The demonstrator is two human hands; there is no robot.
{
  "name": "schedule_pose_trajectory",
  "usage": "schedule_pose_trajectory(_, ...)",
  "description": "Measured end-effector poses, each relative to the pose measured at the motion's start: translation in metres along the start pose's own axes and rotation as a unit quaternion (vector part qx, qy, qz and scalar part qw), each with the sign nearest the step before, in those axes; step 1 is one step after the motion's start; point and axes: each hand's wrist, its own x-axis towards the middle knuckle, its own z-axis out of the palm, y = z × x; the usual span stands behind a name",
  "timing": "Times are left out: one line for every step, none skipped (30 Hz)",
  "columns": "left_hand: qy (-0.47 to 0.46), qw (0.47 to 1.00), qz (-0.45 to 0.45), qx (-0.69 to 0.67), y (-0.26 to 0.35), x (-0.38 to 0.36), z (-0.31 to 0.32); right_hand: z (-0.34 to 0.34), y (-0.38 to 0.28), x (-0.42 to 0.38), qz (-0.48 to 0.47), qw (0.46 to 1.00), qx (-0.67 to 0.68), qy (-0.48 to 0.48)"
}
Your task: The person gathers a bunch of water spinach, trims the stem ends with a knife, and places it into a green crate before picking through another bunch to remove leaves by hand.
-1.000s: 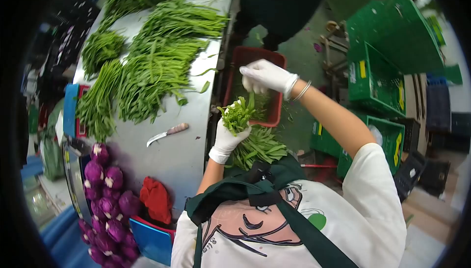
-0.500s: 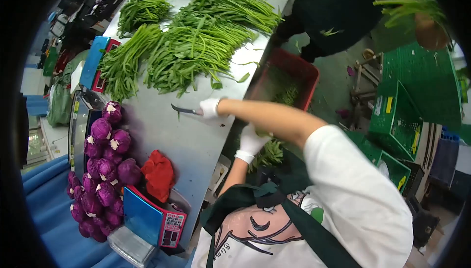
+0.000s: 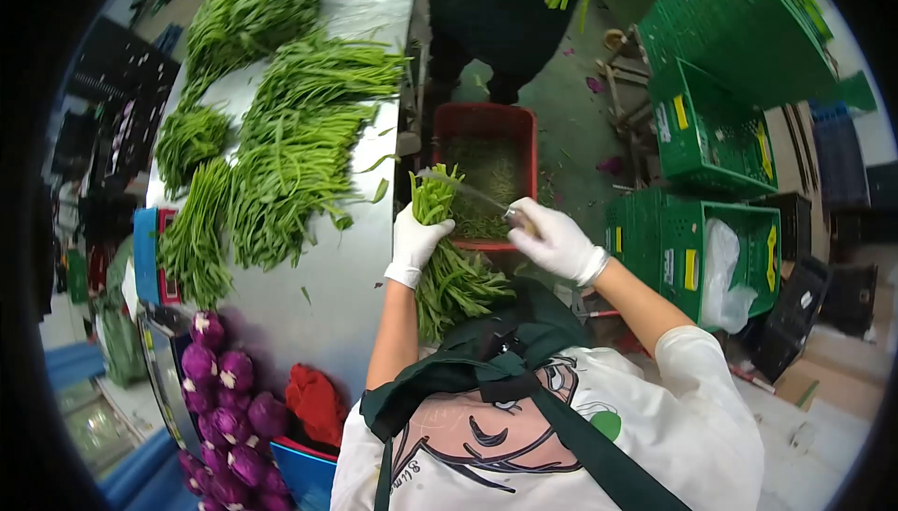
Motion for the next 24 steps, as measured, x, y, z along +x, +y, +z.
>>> schedule_pose_trajectory(-0.013, 1.000, -0.003, 0.019, 0.006, 0.004, 0.003, 0.005, -0.002, -0.006, -0.016, 0.993, -0.108, 0.034)
schedule_pose_trajectory(-0.034, 0.998, -0.015, 0.044, 0.015, 0.005, 0.006, 0.015, 0.009, -0.007, -0.089, 0.981, -0.143, 0.093)
schedule_pose_trajectory(-0.049, 0.998, -0.025, 0.043, 0.014, 0.010, 0.011, 0.023, 0.014, -0.007, -0.125, 0.966, -0.180, 0.138)
schedule_pose_trajectory(-0.064, 0.997, -0.014, 0.035, 0.014, 0.011, 0.015, 0.026, 0.017, -0.007, -0.116, 0.959, -0.210, 0.153)
schedule_pose_trajectory(-0.077, 0.997, -0.004, 0.027, 0.015, 0.013, 0.017, 0.028, 0.019, -0.008, -0.107, 0.950, -0.241, 0.166)
schedule_pose_trajectory(-0.084, 0.996, -0.002, 0.031, 0.016, 0.014, 0.020, 0.030, 0.023, -0.006, -0.092, 0.946, -0.260, 0.170)
schedule_pose_trajectory(-0.091, 0.995, 0.000, 0.035, 0.016, 0.016, 0.022, 0.032, 0.030, -0.003, -0.077, 0.941, -0.279, 0.173)
schedule_pose_trajectory(-0.096, 0.995, 0.002, 0.039, 0.016, 0.017, 0.023, 0.033, 0.034, -0.001, -0.063, 0.936, -0.299, 0.175)
schedule_pose_trajectory(-0.101, 0.994, 0.000, 0.038, 0.016, 0.018, 0.025, 0.034, 0.036, 0.001, -0.050, 0.935, -0.306, 0.171)
schedule_pose_trajectory(-0.104, 0.994, -0.003, 0.038, 0.016, 0.020, 0.027, 0.034, 0.037, 0.002, -0.037, 0.935, -0.313, 0.165)
schedule_pose_trajectory(-0.108, 0.993, -0.007, 0.038, 0.014, 0.021, 0.028, 0.035, 0.037, 0.004, -0.025, 0.934, -0.319, 0.160)
schedule_pose_trajectory(-0.098, 0.993, -0.013, 0.069, 0.019, 0.021, 0.028, 0.035, 0.036, 0.007, -0.006, 0.938, -0.314, 0.149)
schedule_pose_trajectory(-0.091, 0.988, -0.016, 0.122, 0.024, 0.020, 0.029, 0.035, 0.034, 0.011, 0.013, 0.941, -0.310, 0.137)
schedule_pose_trajectory(-0.084, 0.981, -0.018, 0.174, 0.030, 0.017, 0.032, 0.035, 0.033, 0.016, 0.032, 0.944, -0.305, 0.125)
schedule_pose_trajectory(-0.078, 0.971, -0.022, 0.226, 0.036, 0.014, 0.036, 0.036, 0.036, 0.024, 0.029, 0.940, -0.314, 0.131)
schedule_pose_trajectory(-0.059, 0.973, -0.031, 0.219, 0.031, 0.014, 0.042, 0.040, 0.041, 0.033, 0.030, 0.936, -0.323, 0.137)
schedule_pose_trajectory(-0.053, 0.975, -0.028, 0.216, 0.028, 0.013, 0.041, 0.043, 0.044, 0.038, 0.031, 0.932, -0.331, 0.143)
schedule_pose_trajectory(-0.044, 0.976, -0.022, 0.211, 0.027, 0.014, 0.039, 0.041, 0.040, 0.038, 0.021, 0.940, -0.310, 0.138)
schedule_pose_trajectory(-0.032, 0.979, -0.013, 0.203, 0.026, 0.019, 0.037, 0.035, 0.036, 0.033, 0.040, 0.944, -0.305, 0.123)
schedule_pose_trajectory(-0.023, 0.985, -0.023, 0.169, 0.017, 0.024, 0.030, 0.031, 0.033, 0.023, 0.059, 0.947, -0.298, 0.108)
schedule_pose_trajectory(-0.033, 0.987, -0.015, 0.157, 0.018, 0.028, 0.024, 0.031, 0.032, 0.017, 0.078, 0.950, -0.287, 0.092)
schedule_pose_trajectory(-0.038, 0.982, -0.009, 0.187, 0.018, 0.029, 0.027, 0.037, 0.040, 0.020, 0.088, 0.952, -0.278, 0.094)
schedule_pose_trajectory(-0.046, 0.975, -0.003, 0.217, 0.018, 0.026, 0.033, 0.039, 0.044, 0.029, 0.074, 0.952, -0.278, 0.102)
schedule_pose_trajectory(-0.050, 0.975, 0.008, 0.215, 0.026, 0.022, 0.039, 0.037, 0.045, 0.042, 0.063, 0.952, -0.279, 0.110)
